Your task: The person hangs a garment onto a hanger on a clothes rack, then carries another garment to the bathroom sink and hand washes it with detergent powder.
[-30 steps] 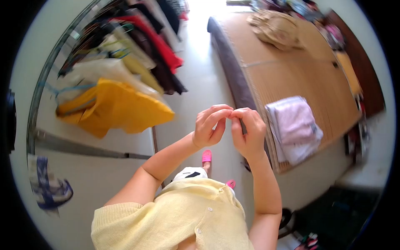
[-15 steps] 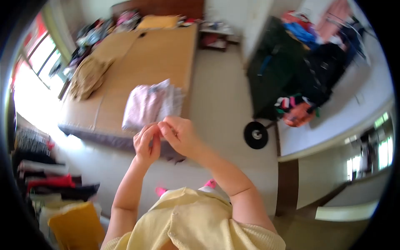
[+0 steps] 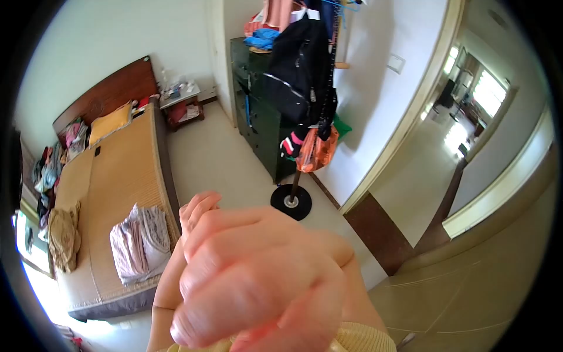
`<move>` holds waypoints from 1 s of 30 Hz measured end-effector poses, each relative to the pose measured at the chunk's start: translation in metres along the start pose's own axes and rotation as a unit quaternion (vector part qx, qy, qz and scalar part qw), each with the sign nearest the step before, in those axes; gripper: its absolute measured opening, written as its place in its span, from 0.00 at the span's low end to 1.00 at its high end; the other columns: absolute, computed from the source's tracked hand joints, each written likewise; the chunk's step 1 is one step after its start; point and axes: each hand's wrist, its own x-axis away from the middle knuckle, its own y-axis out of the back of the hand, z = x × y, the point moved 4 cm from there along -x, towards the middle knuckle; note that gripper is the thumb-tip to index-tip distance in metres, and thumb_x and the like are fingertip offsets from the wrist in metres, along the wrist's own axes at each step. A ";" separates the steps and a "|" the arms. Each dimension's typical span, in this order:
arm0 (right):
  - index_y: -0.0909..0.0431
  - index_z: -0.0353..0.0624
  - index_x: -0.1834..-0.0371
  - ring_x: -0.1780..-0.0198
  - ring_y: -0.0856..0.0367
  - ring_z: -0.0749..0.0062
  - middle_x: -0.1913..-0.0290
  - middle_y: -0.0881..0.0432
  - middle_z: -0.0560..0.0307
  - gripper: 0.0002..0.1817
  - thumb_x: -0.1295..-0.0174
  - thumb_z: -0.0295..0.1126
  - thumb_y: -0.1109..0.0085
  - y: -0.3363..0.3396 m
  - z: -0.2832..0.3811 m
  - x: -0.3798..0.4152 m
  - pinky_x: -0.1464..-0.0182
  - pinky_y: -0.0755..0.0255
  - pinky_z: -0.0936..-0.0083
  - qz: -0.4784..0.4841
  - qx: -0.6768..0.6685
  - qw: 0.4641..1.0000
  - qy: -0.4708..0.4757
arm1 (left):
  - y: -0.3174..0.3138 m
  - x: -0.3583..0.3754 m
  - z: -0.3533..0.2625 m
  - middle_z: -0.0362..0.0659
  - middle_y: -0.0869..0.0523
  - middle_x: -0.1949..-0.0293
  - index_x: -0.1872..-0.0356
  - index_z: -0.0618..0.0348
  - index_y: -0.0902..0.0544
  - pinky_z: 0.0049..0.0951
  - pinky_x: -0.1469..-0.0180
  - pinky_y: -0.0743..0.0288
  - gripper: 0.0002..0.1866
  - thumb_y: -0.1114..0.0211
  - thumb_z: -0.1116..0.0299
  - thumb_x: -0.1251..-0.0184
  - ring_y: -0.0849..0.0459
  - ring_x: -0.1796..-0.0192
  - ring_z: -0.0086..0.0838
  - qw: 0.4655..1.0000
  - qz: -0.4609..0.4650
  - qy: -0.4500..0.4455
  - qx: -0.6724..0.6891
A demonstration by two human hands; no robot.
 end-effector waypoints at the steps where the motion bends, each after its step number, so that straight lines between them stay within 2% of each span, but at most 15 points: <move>1: 0.20 0.49 0.54 0.66 0.22 0.64 0.60 0.20 0.53 0.13 0.36 0.42 0.38 0.005 0.003 0.002 0.67 0.32 0.72 0.002 0.049 0.999 0.019 | -0.009 -0.007 0.003 0.49 0.16 0.63 0.58 0.65 0.20 0.28 0.74 0.25 0.18 0.43 0.89 0.54 0.19 0.75 0.36 1.000 0.005 -0.001 0.014; 3: 0.20 0.48 0.58 0.66 0.24 0.65 0.62 0.20 0.51 0.10 0.36 0.41 0.38 0.014 0.008 0.007 0.68 0.34 0.73 0.001 0.147 0.987 0.058 | -0.026 -0.020 0.011 0.49 0.16 0.63 0.58 0.65 0.20 0.29 0.74 0.24 0.18 0.42 0.88 0.54 0.18 0.74 0.36 0.999 0.016 0.004 0.041; 4: 0.20 0.49 0.58 0.67 0.25 0.64 0.62 0.19 0.51 0.10 0.36 0.41 0.39 0.029 0.013 0.011 0.68 0.35 0.73 0.033 0.177 0.983 0.021 | -0.033 -0.023 0.016 0.48 0.16 0.63 0.58 0.64 0.20 0.29 0.74 0.24 0.18 0.42 0.88 0.54 0.18 0.73 0.36 0.998 0.017 -0.001 0.055; 7: 0.20 0.51 0.60 0.68 0.27 0.65 0.63 0.22 0.60 0.09 0.33 0.42 0.44 0.030 0.017 0.000 0.66 0.38 0.75 0.019 0.284 0.956 -0.074 | -0.055 -0.040 0.036 0.48 0.16 0.63 0.58 0.64 0.19 0.30 0.73 0.23 0.19 0.41 0.87 0.55 0.17 0.73 0.37 0.996 0.008 -0.018 0.084; 8: 0.21 0.51 0.61 0.69 0.27 0.67 0.64 0.23 0.62 0.09 0.33 0.42 0.45 0.033 -0.004 0.011 0.66 0.39 0.75 0.012 0.282 0.958 0.060 | -0.059 -0.045 0.043 0.48 0.16 0.63 0.58 0.64 0.19 0.30 0.73 0.23 0.19 0.41 0.87 0.55 0.17 0.72 0.37 0.996 0.009 -0.020 0.090; 10: 0.22 0.51 0.63 0.70 0.27 0.69 0.65 0.26 0.64 0.09 0.32 0.42 0.46 0.033 -0.021 0.020 0.67 0.39 0.75 -0.021 0.319 0.934 0.159 | -0.069 -0.057 0.059 0.48 0.16 0.63 0.58 0.64 0.19 0.30 0.73 0.22 0.19 0.41 0.86 0.55 0.16 0.72 0.37 0.995 0.017 -0.027 0.099; 11: 0.23 0.51 0.64 0.71 0.28 0.70 0.66 0.27 0.64 0.09 0.32 0.42 0.47 0.026 -0.022 0.026 0.68 0.40 0.74 -0.045 0.361 0.924 0.122 | -0.073 -0.063 0.069 0.47 0.16 0.62 0.57 0.63 0.19 0.30 0.73 0.22 0.19 0.40 0.86 0.55 0.16 0.72 0.37 0.994 0.022 -0.029 0.102; 13: 0.25 0.51 0.69 0.73 0.27 0.77 0.66 0.27 0.67 0.07 0.34 0.38 0.44 0.034 -0.044 0.030 0.68 0.38 0.76 -0.046 0.361 0.925 0.110 | -0.076 -0.074 0.089 0.47 0.16 0.63 0.58 0.63 0.18 0.30 0.74 0.22 0.19 0.41 0.86 0.54 0.16 0.72 0.36 0.994 0.021 -0.035 0.101; 15: 0.27 0.51 0.77 0.75 0.25 0.88 0.66 0.25 0.72 0.11 0.37 0.31 0.37 0.065 -0.081 0.037 0.66 0.35 0.82 -0.009 0.267 0.949 0.167 | -0.073 -0.085 0.113 0.47 0.16 0.65 0.58 0.64 0.19 0.28 0.75 0.23 0.18 0.42 0.88 0.52 0.17 0.74 0.35 0.996 0.007 -0.042 0.080; 19: 0.27 0.51 0.76 0.75 0.26 0.91 0.69 0.30 0.74 0.10 0.38 0.29 0.37 0.067 -0.164 0.064 0.65 0.36 0.85 -0.036 0.213 0.970 0.109 | -0.053 -0.070 0.180 0.47 0.16 0.62 0.58 0.63 0.19 0.32 0.74 0.22 0.18 0.41 0.86 0.53 0.17 0.72 0.37 0.999 0.007 -0.005 0.048; 21: 0.27 0.51 0.76 0.75 0.25 0.91 0.69 0.30 0.74 0.10 0.38 0.29 0.37 0.056 -0.205 0.080 0.64 0.36 0.85 -0.053 0.156 0.984 0.062 | -0.037 -0.053 0.217 0.46 0.16 0.63 0.59 0.62 0.19 0.32 0.73 0.22 0.16 0.42 0.85 0.51 0.17 0.71 0.37 0.998 0.003 0.063 0.027; 23: 0.26 0.52 0.74 0.75 0.26 0.89 0.68 0.30 0.73 0.09 0.37 0.31 0.38 0.048 -0.239 0.092 0.65 0.37 0.84 -0.049 0.084 0.995 -0.013 | -0.020 -0.034 0.247 0.46 0.16 0.64 0.59 0.61 0.19 0.32 0.72 0.22 0.15 0.42 0.85 0.49 0.17 0.71 0.38 0.989 -0.003 0.146 0.010; 26: 0.26 0.52 0.69 0.73 0.27 0.78 0.68 0.30 0.67 0.06 0.35 0.37 0.43 0.034 -0.284 0.100 0.69 0.39 0.76 0.036 -0.044 0.989 -0.138 | 0.006 0.002 0.277 0.45 0.16 0.65 0.59 0.60 0.18 0.33 0.71 0.22 0.15 0.43 0.84 0.48 0.16 0.70 0.38 0.967 -0.031 0.252 -0.021; 30: 0.28 0.51 0.66 0.71 0.26 0.72 0.66 0.31 0.63 0.05 0.37 0.36 0.43 -0.010 -0.341 0.112 0.69 0.34 0.73 -0.029 -0.160 0.976 -0.147 | 0.050 0.039 0.293 0.44 0.17 0.67 0.59 0.58 0.18 0.35 0.71 0.22 0.13 0.42 0.81 0.46 0.17 0.70 0.41 0.934 -0.053 0.340 -0.101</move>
